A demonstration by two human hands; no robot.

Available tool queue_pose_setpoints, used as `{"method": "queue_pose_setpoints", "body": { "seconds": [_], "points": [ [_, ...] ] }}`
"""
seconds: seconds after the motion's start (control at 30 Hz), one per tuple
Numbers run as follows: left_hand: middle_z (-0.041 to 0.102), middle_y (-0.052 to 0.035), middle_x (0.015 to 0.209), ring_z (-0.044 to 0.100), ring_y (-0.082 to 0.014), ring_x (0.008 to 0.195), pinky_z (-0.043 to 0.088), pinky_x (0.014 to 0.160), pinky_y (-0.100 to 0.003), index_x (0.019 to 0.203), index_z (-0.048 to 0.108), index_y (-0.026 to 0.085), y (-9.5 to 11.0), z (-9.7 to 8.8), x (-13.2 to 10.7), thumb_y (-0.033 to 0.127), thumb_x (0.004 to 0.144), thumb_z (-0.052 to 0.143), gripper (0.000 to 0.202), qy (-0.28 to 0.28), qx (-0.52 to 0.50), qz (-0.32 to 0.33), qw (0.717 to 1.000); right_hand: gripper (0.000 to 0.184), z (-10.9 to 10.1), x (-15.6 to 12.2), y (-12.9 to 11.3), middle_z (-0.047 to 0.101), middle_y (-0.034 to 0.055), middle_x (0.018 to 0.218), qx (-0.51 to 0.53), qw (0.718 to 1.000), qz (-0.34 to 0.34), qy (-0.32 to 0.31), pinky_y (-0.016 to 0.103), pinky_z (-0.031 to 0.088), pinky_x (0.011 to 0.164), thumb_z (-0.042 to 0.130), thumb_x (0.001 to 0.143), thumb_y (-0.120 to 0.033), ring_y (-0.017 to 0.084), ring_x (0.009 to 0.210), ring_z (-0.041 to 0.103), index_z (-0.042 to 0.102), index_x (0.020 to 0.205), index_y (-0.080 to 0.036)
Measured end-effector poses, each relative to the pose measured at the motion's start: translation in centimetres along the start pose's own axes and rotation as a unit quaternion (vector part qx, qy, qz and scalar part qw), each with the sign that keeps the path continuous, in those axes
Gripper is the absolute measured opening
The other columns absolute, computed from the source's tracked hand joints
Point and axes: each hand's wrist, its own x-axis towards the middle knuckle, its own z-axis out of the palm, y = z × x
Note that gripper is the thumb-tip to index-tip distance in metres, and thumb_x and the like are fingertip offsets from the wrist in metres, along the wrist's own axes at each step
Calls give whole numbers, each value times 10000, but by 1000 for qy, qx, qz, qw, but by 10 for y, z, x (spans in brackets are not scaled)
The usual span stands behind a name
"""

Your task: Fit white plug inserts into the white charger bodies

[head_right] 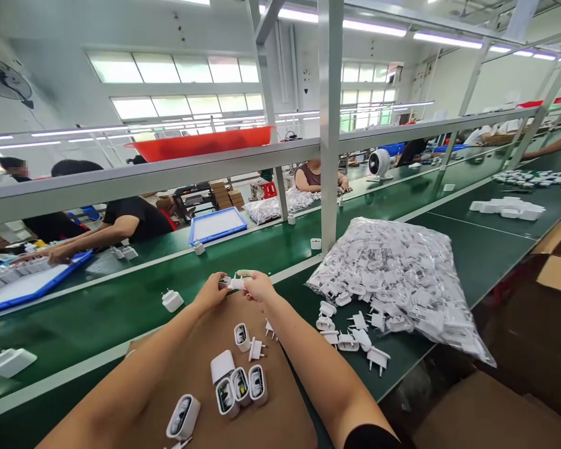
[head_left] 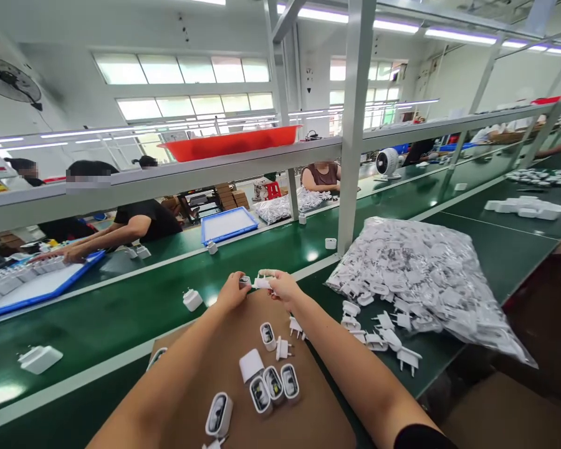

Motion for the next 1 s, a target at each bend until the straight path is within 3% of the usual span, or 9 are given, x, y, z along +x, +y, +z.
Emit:
{"method": "queue_pose_setpoints", "body": {
  "seconds": [0.13,0.23,0.33,0.43,0.53,0.6,0.7,0.83,1.0],
  "points": [
    [646,-101,1215,678,-214,932,548,917,-359,1230,625,159,-13,-18,-57,293,846,633,406,-35,-29,40,998,257,7,-9,-3,587,-41,555,-79,997,-13,-10,180,313,432,655,676,-12,63,463,455,758,880,-127],
    [668,-104,1182,675,-220,924,554,902,-377,1289,615,167,-13,-26,-107,271,836,608,464,-91,-68,70,991,327,13,-22,-1,588,-46,530,-127,991,-23,-39,188,306,455,605,576,-28,63,471,425,785,822,-146],
    [642,-121,1290,644,-251,1134,512,1041,-406,1312,607,177,-8,-28,-138,233,830,603,485,-112,-108,110,982,362,15,-28,8,602,-36,547,-171,982,-20,-77,199,321,474,578,544,-92,79,495,448,790,832,-146],
    [525,-143,1481,511,-298,1365,443,1148,-442,1420,522,186,-13,-21,-147,251,770,717,682,-90,-161,126,975,417,17,-23,18,573,-38,533,-209,973,-23,-97,211,311,465,565,547,-174,90,480,435,783,901,-148],
    [521,-191,1445,563,-322,1265,509,1051,-463,1426,495,143,-16,-5,-150,394,677,871,875,-2,-210,24,977,402,16,-23,25,567,-25,535,-242,964,-33,-103,225,314,463,577,544,-244,98,476,430,769,882,-144],
    [607,-173,1287,634,-262,1058,556,920,-418,1327,566,112,-13,8,-150,393,729,847,718,41,-249,-23,967,437,16,-27,27,579,-19,555,-255,960,-44,-102,232,317,466,591,542,-282,103,483,432,773,915,-146],
    [680,-90,1074,625,-171,832,545,802,-343,1256,635,131,-11,20,-149,272,851,730,439,25,-295,34,955,498,18,-33,28,616,-4,619,-268,958,-62,-85,239,322,472,611,541,-316,108,508,452,778,980,-149],
    [689,-72,1068,629,-163,879,533,826,-318,1188,673,148,-15,23,-147,245,811,792,407,44,-336,58,939,517,23,-37,27,655,12,699,-277,955,-74,-70,235,318,472,629,523,-280,106,537,478,766,1004,-152],
    [705,-62,1054,652,-159,914,535,858,-315,1093,689,149,-16,22,-148,194,823,775,287,38,-388,44,920,507,25,-38,24,642,-20,717,-176,975,-17,-135,212,325,466,709,537,-276,85,519,483,719,1039,-202]
  ]
}}
